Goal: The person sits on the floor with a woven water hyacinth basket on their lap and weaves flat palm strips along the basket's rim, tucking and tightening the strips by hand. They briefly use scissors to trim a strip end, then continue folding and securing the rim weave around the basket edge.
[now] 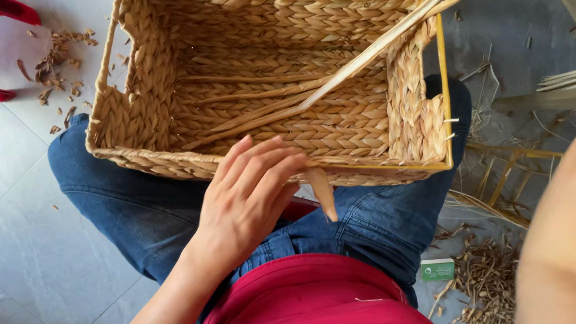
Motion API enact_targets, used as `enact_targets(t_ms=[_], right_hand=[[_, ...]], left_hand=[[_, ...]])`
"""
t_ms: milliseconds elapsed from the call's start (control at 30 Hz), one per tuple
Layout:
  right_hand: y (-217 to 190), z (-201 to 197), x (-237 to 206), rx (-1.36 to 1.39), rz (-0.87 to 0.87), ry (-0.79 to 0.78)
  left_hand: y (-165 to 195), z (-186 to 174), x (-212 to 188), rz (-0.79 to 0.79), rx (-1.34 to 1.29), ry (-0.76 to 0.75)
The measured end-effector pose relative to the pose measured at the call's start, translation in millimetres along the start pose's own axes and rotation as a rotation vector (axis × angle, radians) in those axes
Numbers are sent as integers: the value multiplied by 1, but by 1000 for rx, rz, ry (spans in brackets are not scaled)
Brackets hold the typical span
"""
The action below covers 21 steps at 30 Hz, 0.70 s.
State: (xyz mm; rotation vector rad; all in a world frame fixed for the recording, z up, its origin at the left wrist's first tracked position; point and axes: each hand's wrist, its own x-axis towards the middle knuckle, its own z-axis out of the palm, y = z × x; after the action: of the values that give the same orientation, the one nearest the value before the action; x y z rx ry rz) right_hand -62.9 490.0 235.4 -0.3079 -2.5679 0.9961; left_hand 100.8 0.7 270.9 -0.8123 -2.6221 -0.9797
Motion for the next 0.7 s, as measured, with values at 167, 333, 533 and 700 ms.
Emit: enact_targets(t_ms=[167,333,533,700], right_hand=[[-114,12,-186,258,-376,-125],[-185,45,-217,160,-876,-393],[-220,71,-184,285,-621,-417],[-215,83,-156,374,-286,-647]], left_hand=[[-7,19,14,57,17,1],[-11,26,22,19,-96,21],[-9,29,34,-108,-135,-4],[-10,25,49,-190,-186,-124]])
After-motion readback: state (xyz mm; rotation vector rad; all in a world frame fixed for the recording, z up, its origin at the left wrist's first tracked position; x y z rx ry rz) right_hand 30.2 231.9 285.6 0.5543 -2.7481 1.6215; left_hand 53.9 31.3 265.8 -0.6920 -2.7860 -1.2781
